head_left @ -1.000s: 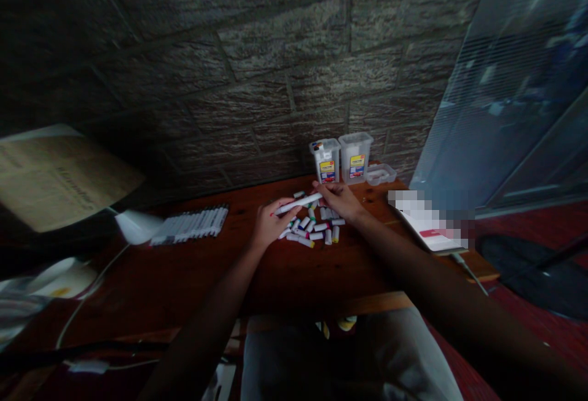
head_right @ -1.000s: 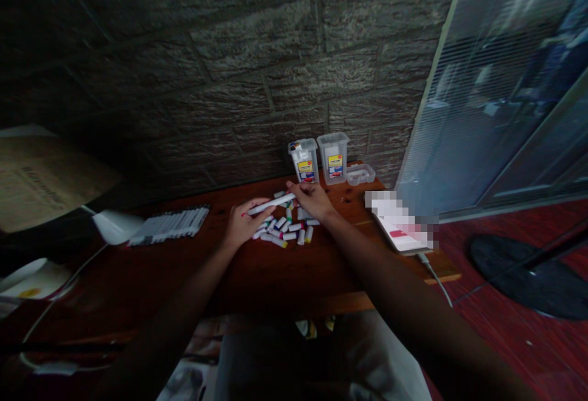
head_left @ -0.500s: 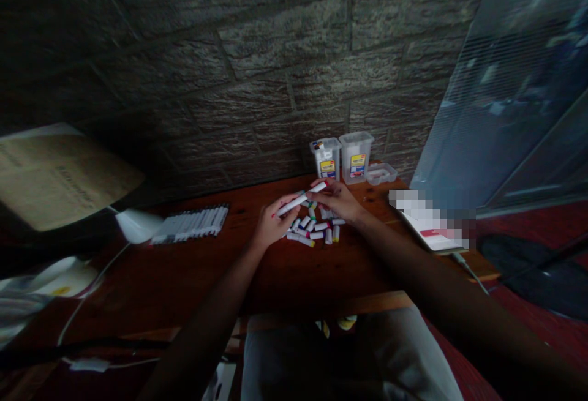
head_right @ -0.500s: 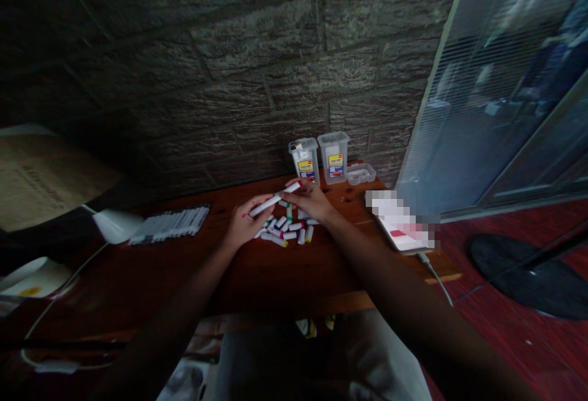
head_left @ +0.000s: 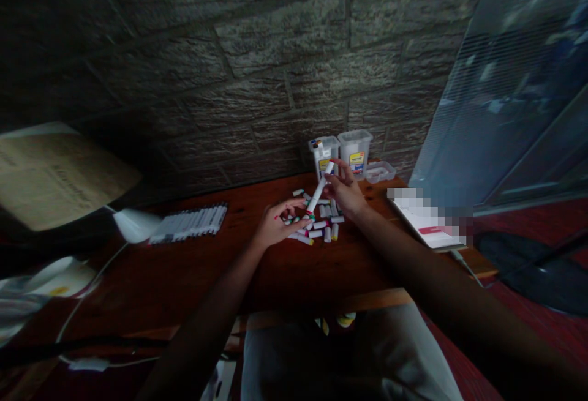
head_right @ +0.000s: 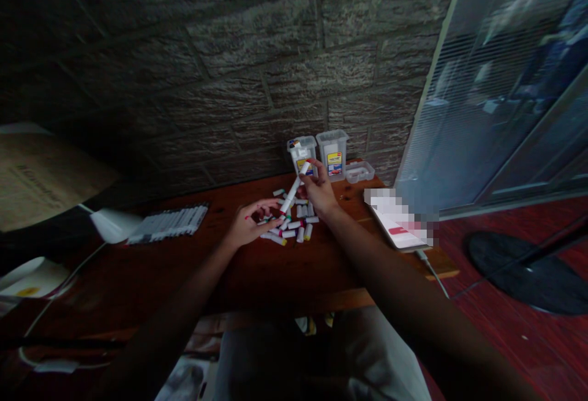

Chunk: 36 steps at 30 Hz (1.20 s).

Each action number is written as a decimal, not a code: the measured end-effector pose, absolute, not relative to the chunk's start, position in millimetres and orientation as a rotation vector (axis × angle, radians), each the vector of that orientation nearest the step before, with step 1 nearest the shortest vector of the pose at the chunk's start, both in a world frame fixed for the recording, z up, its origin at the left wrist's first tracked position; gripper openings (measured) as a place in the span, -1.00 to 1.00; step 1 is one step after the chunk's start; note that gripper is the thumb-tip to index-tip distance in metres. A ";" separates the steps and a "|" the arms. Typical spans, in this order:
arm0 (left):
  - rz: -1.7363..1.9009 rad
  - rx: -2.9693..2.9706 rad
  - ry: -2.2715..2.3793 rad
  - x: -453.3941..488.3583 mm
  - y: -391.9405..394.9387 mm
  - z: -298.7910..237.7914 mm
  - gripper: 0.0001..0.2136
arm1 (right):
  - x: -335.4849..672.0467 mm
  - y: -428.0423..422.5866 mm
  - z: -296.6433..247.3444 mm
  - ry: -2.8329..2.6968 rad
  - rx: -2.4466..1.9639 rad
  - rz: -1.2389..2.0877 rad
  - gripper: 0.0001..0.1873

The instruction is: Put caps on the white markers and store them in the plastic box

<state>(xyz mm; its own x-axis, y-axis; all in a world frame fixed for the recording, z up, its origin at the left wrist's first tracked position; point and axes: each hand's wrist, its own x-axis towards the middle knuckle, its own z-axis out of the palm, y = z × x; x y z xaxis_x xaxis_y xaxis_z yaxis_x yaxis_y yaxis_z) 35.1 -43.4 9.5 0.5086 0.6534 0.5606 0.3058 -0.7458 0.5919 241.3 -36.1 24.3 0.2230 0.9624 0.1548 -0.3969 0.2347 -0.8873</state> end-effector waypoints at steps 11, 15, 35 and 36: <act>1.176 2.308 0.794 34.6 -40.3 4.9 -0.72 | 237.9 -34.2 20.6 -0.860 -0.817 1.168 -0.40; 1.154 2.321 0.789 33.9 -40.9 5.6 -0.71 | 237.3 -39.0 24.0 -0.898 -0.864 1.162 -0.30; 1.135 2.408 0.709 31.7 -38.8 7.0 -0.67 | 239.2 -52.1 33.4 -1.031 -0.659 1.404 -0.03; 1.152 2.401 0.714 32.0 -39.1 7.7 -0.69 | 239.0 -51.9 34.2 -1.007 -0.660 1.399 -0.03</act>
